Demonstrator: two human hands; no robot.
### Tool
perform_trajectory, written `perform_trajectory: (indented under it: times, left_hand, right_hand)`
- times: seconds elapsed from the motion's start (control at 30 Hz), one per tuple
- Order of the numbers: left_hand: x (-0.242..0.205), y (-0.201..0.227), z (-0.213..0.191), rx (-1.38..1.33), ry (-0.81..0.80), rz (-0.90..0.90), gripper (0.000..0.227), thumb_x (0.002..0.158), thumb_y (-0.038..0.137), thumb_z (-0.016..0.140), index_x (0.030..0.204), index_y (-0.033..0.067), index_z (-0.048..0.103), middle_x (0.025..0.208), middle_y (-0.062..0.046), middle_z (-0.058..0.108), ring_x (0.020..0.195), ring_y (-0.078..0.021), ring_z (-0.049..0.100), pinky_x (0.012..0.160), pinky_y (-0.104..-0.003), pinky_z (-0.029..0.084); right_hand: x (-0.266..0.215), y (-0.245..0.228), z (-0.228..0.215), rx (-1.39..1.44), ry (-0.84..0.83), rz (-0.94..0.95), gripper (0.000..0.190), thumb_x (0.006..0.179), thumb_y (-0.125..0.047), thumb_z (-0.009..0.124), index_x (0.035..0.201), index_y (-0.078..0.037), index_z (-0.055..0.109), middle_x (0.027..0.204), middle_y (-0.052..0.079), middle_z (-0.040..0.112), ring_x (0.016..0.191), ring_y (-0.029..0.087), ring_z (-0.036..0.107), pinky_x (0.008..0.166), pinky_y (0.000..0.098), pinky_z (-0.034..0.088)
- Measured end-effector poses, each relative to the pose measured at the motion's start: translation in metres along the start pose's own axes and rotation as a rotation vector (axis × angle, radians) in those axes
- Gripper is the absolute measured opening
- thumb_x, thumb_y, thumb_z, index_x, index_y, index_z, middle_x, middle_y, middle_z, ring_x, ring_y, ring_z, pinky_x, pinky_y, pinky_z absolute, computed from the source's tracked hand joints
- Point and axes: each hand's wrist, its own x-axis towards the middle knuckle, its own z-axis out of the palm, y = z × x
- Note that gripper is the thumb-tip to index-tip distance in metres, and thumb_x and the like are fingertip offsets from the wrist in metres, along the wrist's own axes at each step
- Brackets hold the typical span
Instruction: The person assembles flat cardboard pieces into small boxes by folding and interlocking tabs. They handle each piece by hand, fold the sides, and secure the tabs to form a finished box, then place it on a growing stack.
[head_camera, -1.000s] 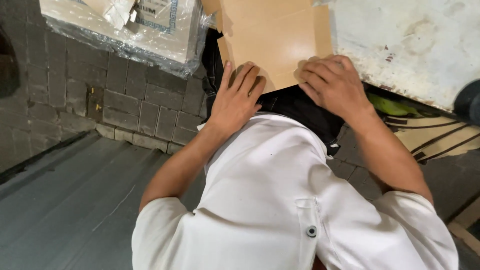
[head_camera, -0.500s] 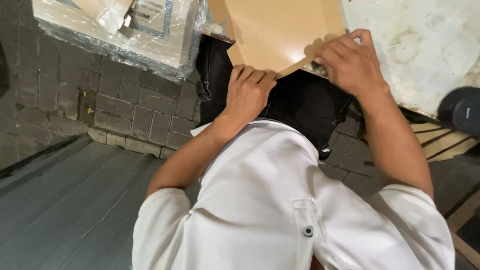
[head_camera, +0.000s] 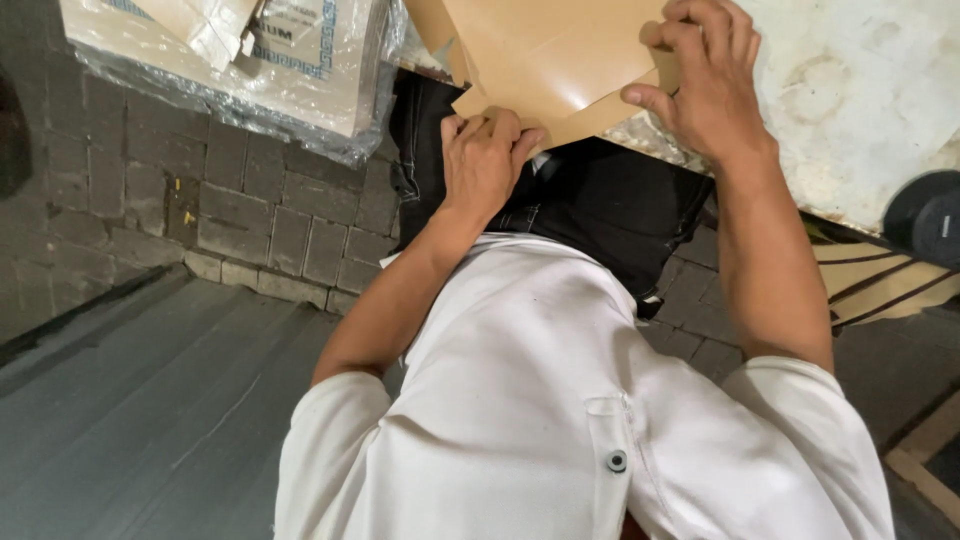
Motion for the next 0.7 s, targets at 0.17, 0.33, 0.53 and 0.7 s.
perform_trajectory:
  times: [0.17, 0.33, 0.53, 0.7]
  left_hand:
    - [-0.003, 0.003, -0.028, 0.251, -0.140, -0.026, 0.047, 0.078, 0.043, 0.087, 0.098, 0.0135, 0.055, 0.090, -0.003, 0.065, 0.077, -0.0225, 0.058, 0.077, -0.037, 0.034]
    - [-0.002, 0.034, -0.052, 0.235, -0.016, 0.271, 0.027, 0.088, 0.005, 0.062, 0.111, 0.0190, 0.064, 0.112, -0.007, 0.060, 0.100, -0.0229, 0.060, 0.086, -0.047, 0.040]
    - [0.004, 0.024, -0.059, 0.218, 0.000, 0.460, 0.018, 0.095, 0.003, 0.051, 0.107, 0.0083, 0.063, 0.109, -0.010, 0.057, 0.098, -0.0228, 0.058, 0.084, -0.041, 0.045]
    - [0.001, 0.011, -0.078, 0.000, -0.011, 0.518, 0.020, 0.098, -0.001, 0.045, 0.107, 0.0006, 0.063, 0.104, -0.011, 0.059, 0.089, -0.0256, 0.058, 0.078, -0.037, 0.049]
  right_hand:
    - [-0.004, -0.005, 0.012, -0.087, 0.267, -0.172, 0.051, 0.107, -0.049, 0.050, 0.110, 0.001, 0.059, 0.132, 0.022, 0.048, 0.123, 0.040, 0.040, 0.100, 0.0513, 0.031]
    - [-0.015, -0.013, 0.005, -0.261, 0.226, -0.400, 0.030, 0.100, -0.037, 0.081, 0.116, -0.016, 0.066, 0.131, 0.007, 0.060, 0.120, 0.027, 0.051, 0.099, 0.0428, 0.025]
    - [-0.022, -0.010, 0.000, -0.157, 0.037, -0.371, 0.053, 0.090, -0.044, 0.083, 0.128, -0.011, 0.065, 0.138, 0.010, 0.060, 0.128, 0.029, 0.055, 0.106, 0.0462, 0.027]
    - [-0.033, -0.010, -0.005, -0.229, 0.011, -0.344, 0.065, 0.091, -0.058, 0.068, 0.134, -0.010, 0.061, 0.131, 0.010, 0.066, 0.116, 0.025, 0.057, 0.098, 0.0386, 0.028]
